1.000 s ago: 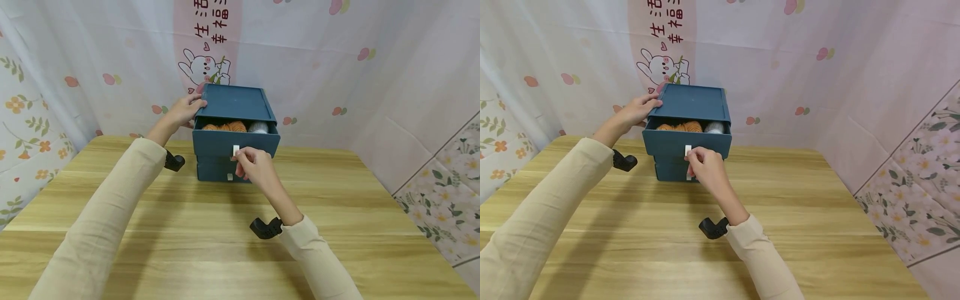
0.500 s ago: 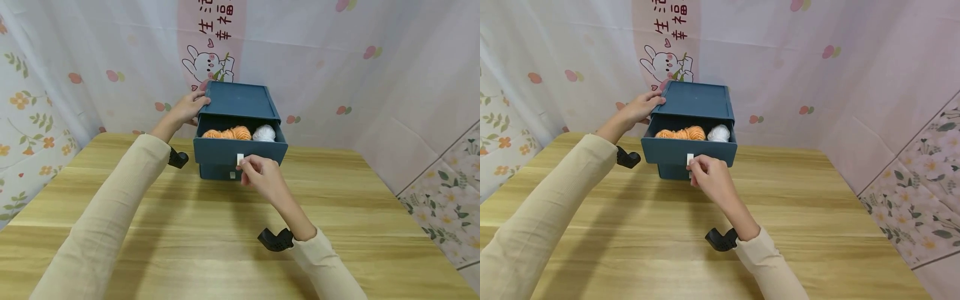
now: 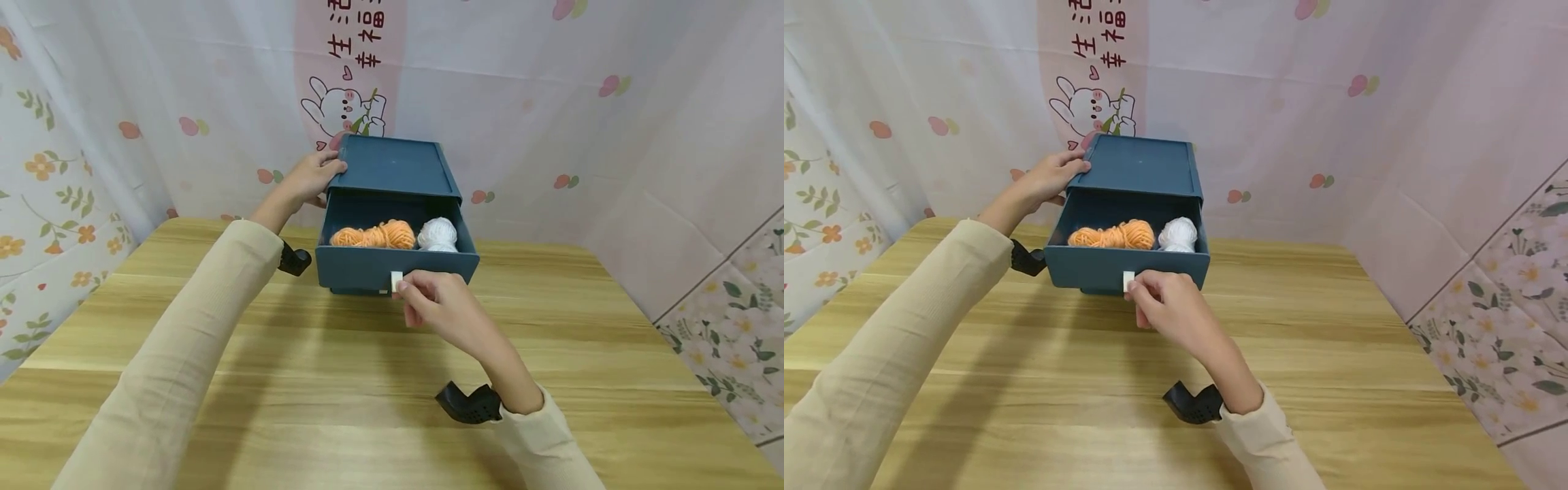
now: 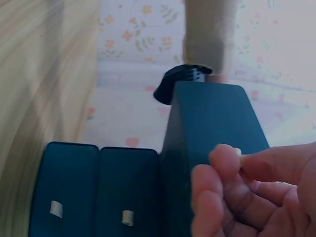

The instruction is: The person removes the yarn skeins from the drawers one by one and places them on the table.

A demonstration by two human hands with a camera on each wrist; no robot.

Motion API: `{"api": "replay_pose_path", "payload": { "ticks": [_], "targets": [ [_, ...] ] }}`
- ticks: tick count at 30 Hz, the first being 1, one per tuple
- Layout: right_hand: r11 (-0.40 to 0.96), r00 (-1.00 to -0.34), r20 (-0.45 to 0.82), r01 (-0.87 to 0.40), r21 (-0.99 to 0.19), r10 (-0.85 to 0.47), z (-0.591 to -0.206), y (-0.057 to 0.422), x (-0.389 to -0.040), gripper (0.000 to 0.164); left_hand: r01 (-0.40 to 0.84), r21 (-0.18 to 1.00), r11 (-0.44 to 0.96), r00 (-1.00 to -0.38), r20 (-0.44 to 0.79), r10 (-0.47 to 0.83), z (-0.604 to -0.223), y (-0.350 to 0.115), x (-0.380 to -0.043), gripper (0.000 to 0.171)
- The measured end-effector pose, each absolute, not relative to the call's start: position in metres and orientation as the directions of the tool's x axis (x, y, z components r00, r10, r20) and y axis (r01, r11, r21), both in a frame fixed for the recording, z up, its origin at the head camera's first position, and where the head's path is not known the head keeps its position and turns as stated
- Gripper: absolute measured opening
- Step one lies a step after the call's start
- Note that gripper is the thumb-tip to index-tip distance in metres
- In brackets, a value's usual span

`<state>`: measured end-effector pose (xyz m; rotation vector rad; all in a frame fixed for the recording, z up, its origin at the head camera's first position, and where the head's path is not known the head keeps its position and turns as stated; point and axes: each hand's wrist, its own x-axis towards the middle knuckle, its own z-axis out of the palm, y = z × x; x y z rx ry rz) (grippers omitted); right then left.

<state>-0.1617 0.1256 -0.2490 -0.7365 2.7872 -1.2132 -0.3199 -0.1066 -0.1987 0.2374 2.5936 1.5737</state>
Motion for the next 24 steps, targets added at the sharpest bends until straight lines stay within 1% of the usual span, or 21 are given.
{"api": "replay_pose_path", "payload": {
  "ticks": [10, 18, 24],
  "targets": [
    [0.639, -0.855, 0.135, -0.470, -0.609, -0.501, -0.241, 0.128, -0.154, 0.023, 0.103, 0.889, 0.446, -0.982, 0.018, 0.190, -0.200, -0.107, -0.320, 0.059],
    [0.657, -0.854, 0.157, -0.488, -0.575, -0.497, -0.243, 0.125, -0.152, 0.030, 0.085, 0.891, 0.446, -0.983, 0.001, 0.186, -0.200, -0.110, -0.320, 0.060],
    [0.699, -0.863, 0.183, -0.492, -0.518, -0.471, -0.235, 0.126, -0.149, 0.028, 0.089, 0.893, 0.441, -0.982, 0.003, 0.190, -0.200, -0.109, -0.319, 0.059]
  ]
}}
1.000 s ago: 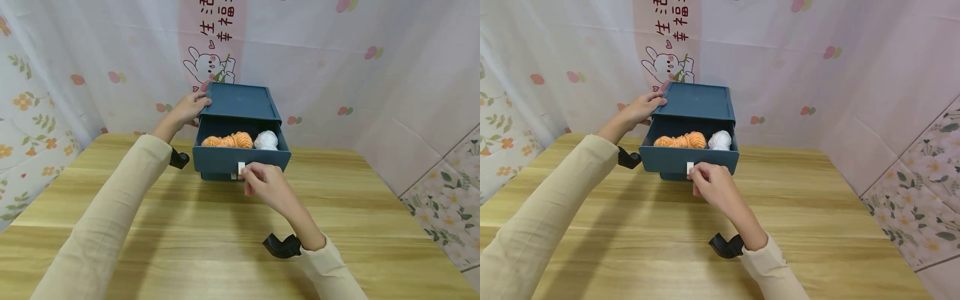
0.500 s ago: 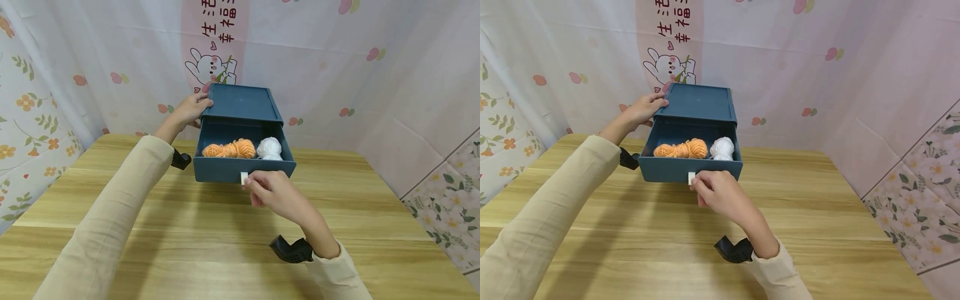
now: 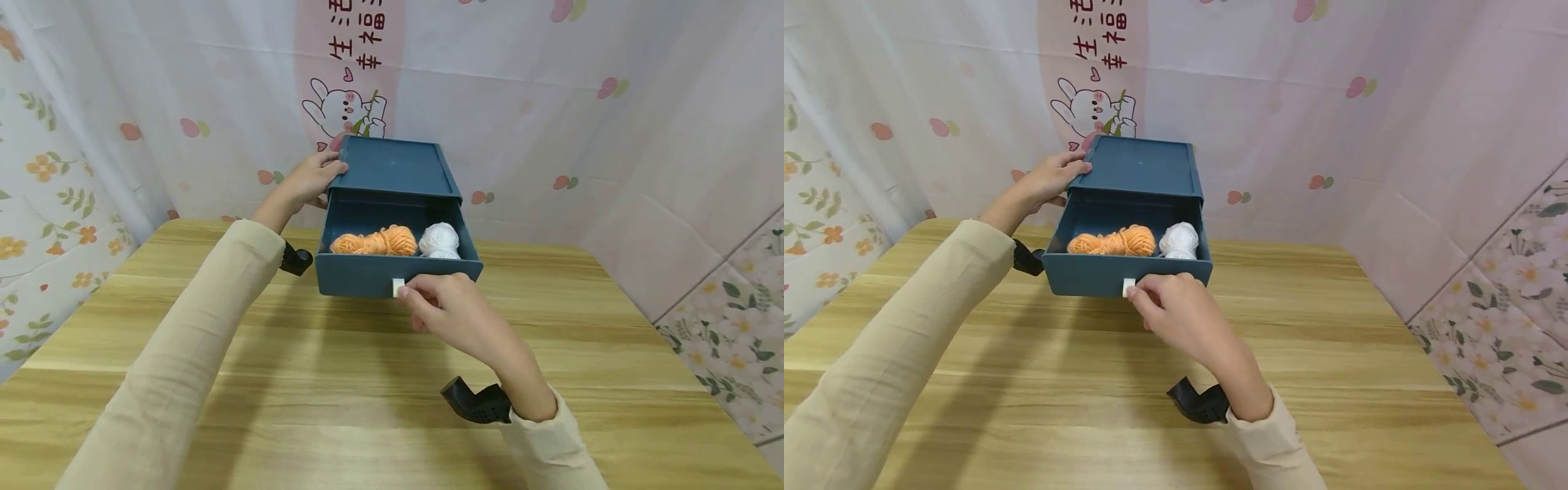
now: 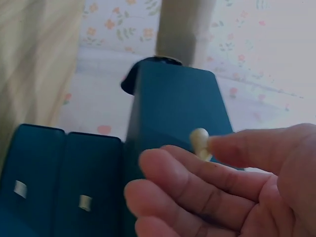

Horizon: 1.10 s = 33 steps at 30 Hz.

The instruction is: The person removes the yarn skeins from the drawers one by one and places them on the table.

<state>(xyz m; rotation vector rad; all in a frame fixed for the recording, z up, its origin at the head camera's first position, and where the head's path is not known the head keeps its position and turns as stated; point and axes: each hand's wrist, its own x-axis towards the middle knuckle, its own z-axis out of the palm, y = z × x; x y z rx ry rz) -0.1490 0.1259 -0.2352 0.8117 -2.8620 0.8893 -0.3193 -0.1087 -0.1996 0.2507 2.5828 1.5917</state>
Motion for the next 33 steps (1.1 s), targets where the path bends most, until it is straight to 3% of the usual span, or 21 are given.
{"api": "replay_pose_path", "payload": {
  "ticks": [5, 13, 17, 23, 28, 33],
  "targets": [
    [0.714, -0.864, 0.225, -0.500, -0.490, -0.451, -0.221, 0.129, -0.149, 0.029, 0.084, 0.897, 0.435, -0.981, -0.001, 0.192, -0.200, -0.108, -0.319, 0.060],
    [0.620, -0.813, 0.460, -0.574, -0.534, -0.356, -0.193, 0.130, -0.158, 0.021, 0.071, 0.907, 0.416, -0.982, -0.009, 0.189, -0.199, -0.107, -0.319, 0.059],
    [0.622, -0.800, 0.494, -0.586, -0.519, -0.341, -0.189, 0.122, -0.171, 0.017, 0.072, 0.913, 0.403, -0.980, -0.009, 0.197, -0.199, -0.108, -0.318, 0.059],
    [0.664, -0.816, 0.401, -0.575, -0.478, -0.417, -0.193, 0.110, -0.193, 0.024, 0.058, 0.911, 0.409, -0.983, -0.020, 0.184, -0.200, -0.107, -0.318, 0.059],
    [0.697, -0.820, 0.269, -0.571, -0.434, -0.505, -0.193, 0.108, -0.198, 0.041, 0.059, 0.910, 0.410, -0.982, -0.021, 0.188, -0.201, -0.106, -0.318, 0.060],
    [0.711, -0.830, 0.096, -0.525, -0.468, -0.550, -0.188, 0.109, -0.206, 0.046, 0.059, 0.913, 0.404, -0.982, -0.021, 0.189, -0.199, -0.106, -0.319, 0.061]
  ]
}}
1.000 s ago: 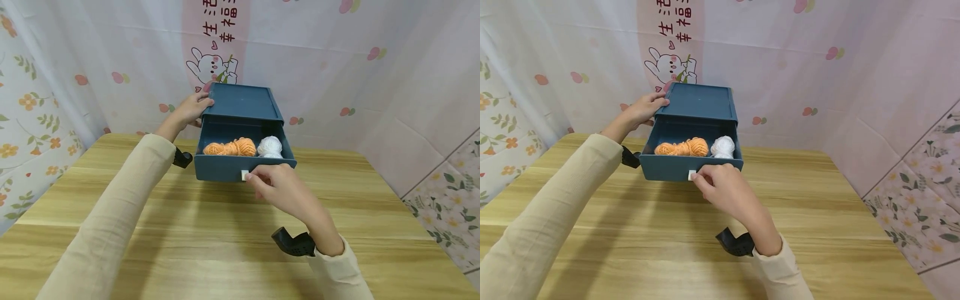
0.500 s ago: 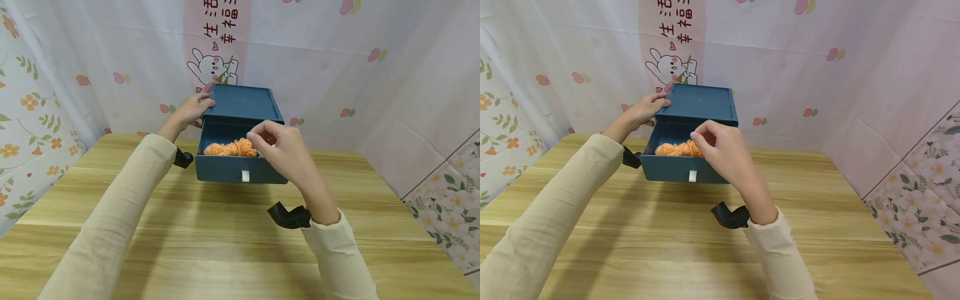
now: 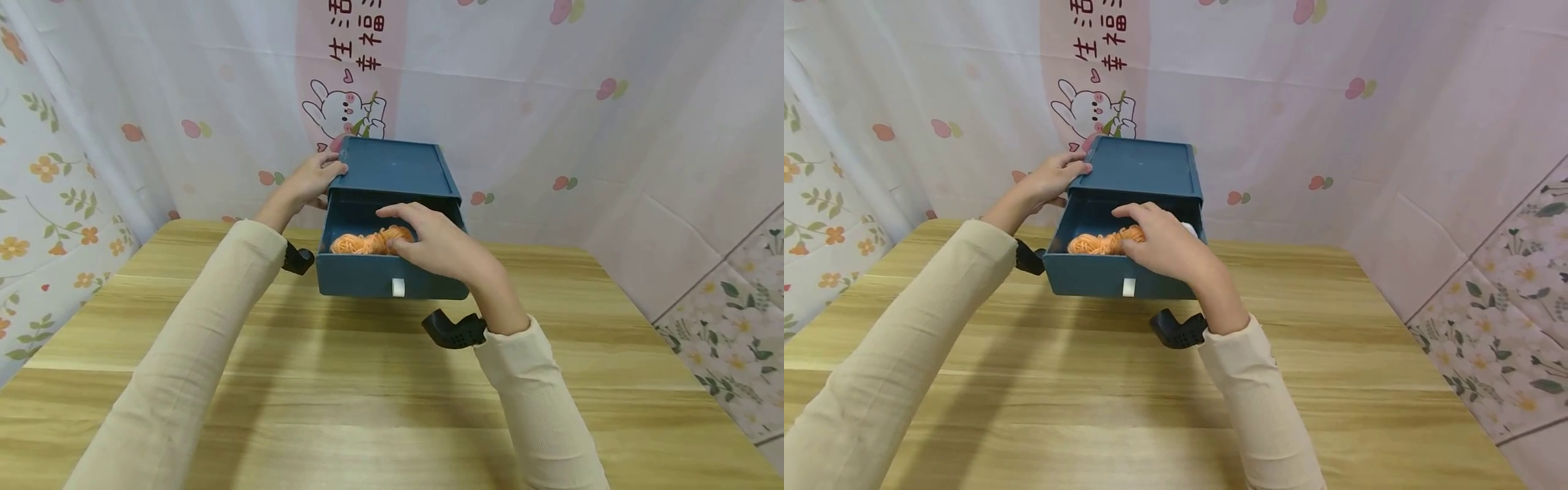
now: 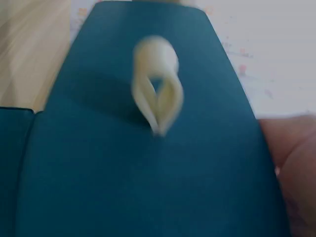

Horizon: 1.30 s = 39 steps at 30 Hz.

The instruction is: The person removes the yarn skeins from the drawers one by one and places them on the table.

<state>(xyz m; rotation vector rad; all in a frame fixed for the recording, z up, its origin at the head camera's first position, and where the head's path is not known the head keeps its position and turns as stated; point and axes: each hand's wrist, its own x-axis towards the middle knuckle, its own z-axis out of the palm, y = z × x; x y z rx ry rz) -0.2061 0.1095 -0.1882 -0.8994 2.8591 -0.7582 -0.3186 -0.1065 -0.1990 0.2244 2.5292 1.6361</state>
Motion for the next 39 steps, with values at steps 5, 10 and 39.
{"api": "replay_pose_path", "payload": {
  "ticks": [5, 10, 39],
  "targets": [
    [0.689, -0.796, -0.092, -0.453, -0.566, -0.599, -0.184, 0.110, -0.216, 0.050, 0.054, 0.913, 0.404, -0.983, -0.024, 0.184, -0.199, -0.107, -0.319, 0.061],
    [0.683, -0.787, -0.174, -0.375, -0.627, -0.592, -0.184, 0.110, -0.220, 0.051, 0.057, 0.911, 0.409, -0.984, -0.019, 0.180, -0.200, -0.107, -0.319, 0.060],
    [0.760, -0.927, 0.090, -0.352, -0.546, -0.364, -0.190, 0.110, -0.214, 0.025, 0.069, 0.919, 0.388, -0.983, -0.004, 0.184, -0.201, -0.106, -0.318, 0.060]
  ]
}}
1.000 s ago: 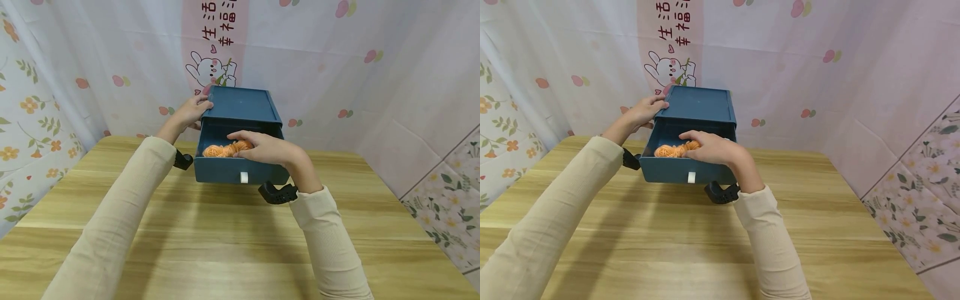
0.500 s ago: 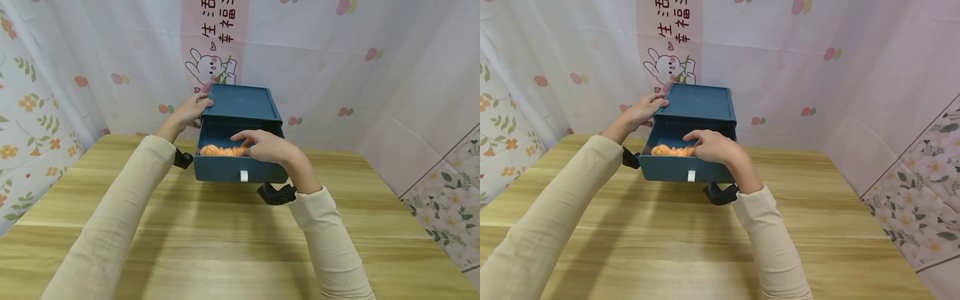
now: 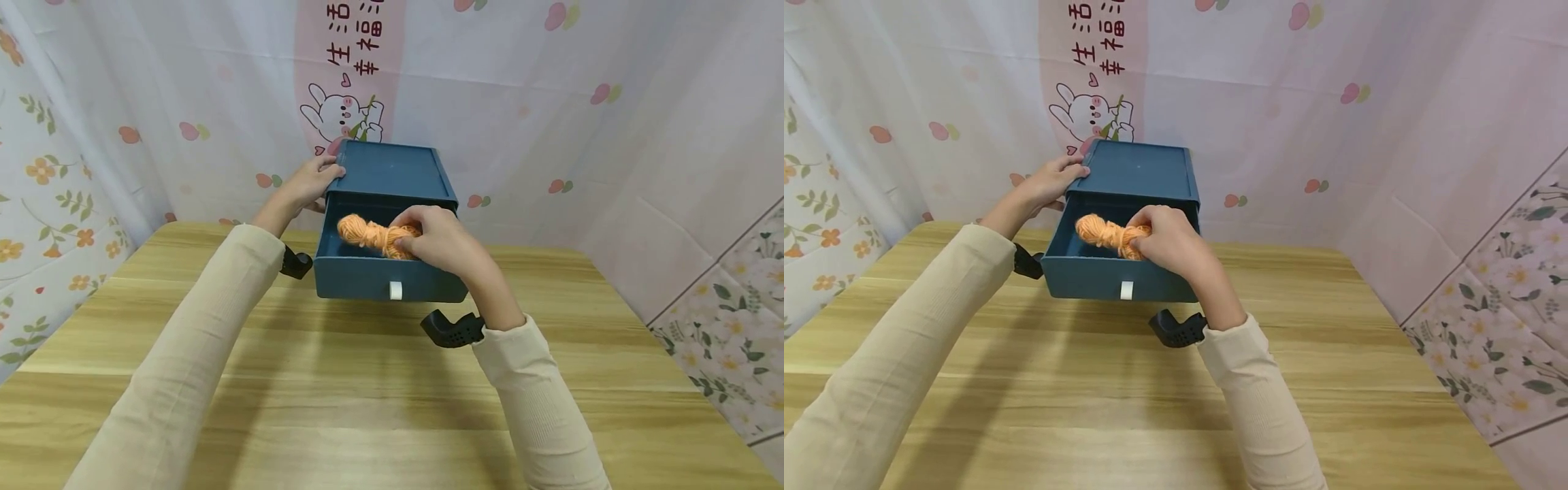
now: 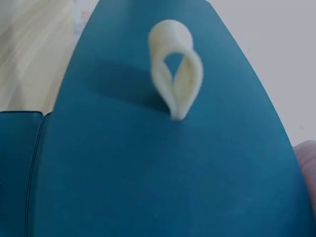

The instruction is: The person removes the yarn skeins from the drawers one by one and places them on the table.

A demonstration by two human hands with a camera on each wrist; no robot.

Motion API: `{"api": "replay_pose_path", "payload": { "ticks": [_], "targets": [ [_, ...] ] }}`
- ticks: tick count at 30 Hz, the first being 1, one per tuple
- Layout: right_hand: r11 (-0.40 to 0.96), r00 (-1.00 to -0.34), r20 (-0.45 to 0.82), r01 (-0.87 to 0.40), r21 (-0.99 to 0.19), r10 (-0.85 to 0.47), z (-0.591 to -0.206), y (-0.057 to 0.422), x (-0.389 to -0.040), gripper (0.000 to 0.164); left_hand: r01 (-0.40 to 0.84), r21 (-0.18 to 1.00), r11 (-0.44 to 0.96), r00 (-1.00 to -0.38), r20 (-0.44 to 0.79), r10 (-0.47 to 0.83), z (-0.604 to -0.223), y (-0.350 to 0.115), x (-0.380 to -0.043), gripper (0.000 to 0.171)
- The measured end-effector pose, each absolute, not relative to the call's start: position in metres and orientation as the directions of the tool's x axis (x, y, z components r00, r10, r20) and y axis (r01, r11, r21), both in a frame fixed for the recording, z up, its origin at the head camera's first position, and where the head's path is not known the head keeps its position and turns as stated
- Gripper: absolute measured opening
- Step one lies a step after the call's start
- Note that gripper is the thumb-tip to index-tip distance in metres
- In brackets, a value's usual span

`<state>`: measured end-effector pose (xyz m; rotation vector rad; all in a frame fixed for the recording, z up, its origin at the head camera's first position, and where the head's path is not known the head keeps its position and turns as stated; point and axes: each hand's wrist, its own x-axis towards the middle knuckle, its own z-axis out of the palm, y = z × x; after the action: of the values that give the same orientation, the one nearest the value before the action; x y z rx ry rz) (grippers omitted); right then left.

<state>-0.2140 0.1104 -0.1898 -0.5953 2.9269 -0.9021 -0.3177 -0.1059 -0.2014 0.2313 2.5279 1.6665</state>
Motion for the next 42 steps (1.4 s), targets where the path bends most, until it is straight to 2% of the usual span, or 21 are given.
{"api": "replay_pose_path", "payload": {
  "ticks": [5, 11, 16, 20, 23, 25, 29, 32, 38, 42],
  "targets": [
    [0.682, -0.906, 0.307, -0.421, -0.598, -0.290, -0.192, 0.112, -0.208, 0.020, 0.064, 0.919, 0.390, -0.984, -0.008, 0.180, -0.202, -0.107, -0.318, 0.061],
    [0.549, -0.842, 0.518, -0.507, -0.664, -0.151, -0.189, 0.123, -0.191, 0.024, 0.073, 0.914, 0.399, -0.985, 0.002, 0.174, -0.204, -0.107, -0.319, 0.060],
    [0.500, -0.790, 0.611, -0.550, -0.669, -0.051, -0.185, 0.147, -0.171, 0.023, 0.086, 0.912, 0.402, -0.983, 0.011, 0.184, -0.204, -0.107, -0.319, 0.060],
    [0.531, -0.778, 0.628, -0.538, -0.654, -0.015, -0.189, 0.172, -0.159, 0.025, 0.095, 0.907, 0.411, -0.982, 0.018, 0.188, -0.204, -0.107, -0.321, 0.061],
    [0.609, -0.803, 0.596, -0.475, -0.635, -0.006, -0.198, 0.191, -0.154, 0.028, 0.099, 0.904, 0.415, -0.981, 0.019, 0.193, -0.203, -0.107, -0.321, 0.061],
    [0.675, -0.842, 0.539, -0.410, -0.613, -0.023, -0.206, 0.203, -0.154, 0.028, 0.096, 0.903, 0.418, -0.981, 0.016, 0.192, -0.203, -0.108, -0.321, 0.060],
    [0.785, -0.927, 0.368, -0.283, -0.551, -0.076, -0.225, 0.222, -0.162, 0.028, 0.093, 0.902, 0.422, -0.982, 0.014, 0.188, -0.204, -0.108, -0.321, 0.060],
    [0.833, -0.966, 0.232, -0.222, -0.507, -0.116, -0.243, 0.231, -0.173, 0.027, 0.095, 0.899, 0.428, -0.982, 0.013, 0.189, -0.204, -0.108, -0.321, 0.060],
    [0.854, -0.984, 0.013, -0.163, -0.494, -0.180, -0.278, 0.238, -0.195, 0.024, 0.094, 0.898, 0.429, -0.982, 0.011, 0.191, -0.203, -0.110, -0.321, 0.061],
    [0.851, -0.979, -0.037, -0.153, -0.502, -0.198, -0.296, 0.240, -0.203, 0.020, 0.088, 0.898, 0.430, -0.981, 0.005, 0.191, -0.203, -0.110, -0.321, 0.061]
  ]
}}
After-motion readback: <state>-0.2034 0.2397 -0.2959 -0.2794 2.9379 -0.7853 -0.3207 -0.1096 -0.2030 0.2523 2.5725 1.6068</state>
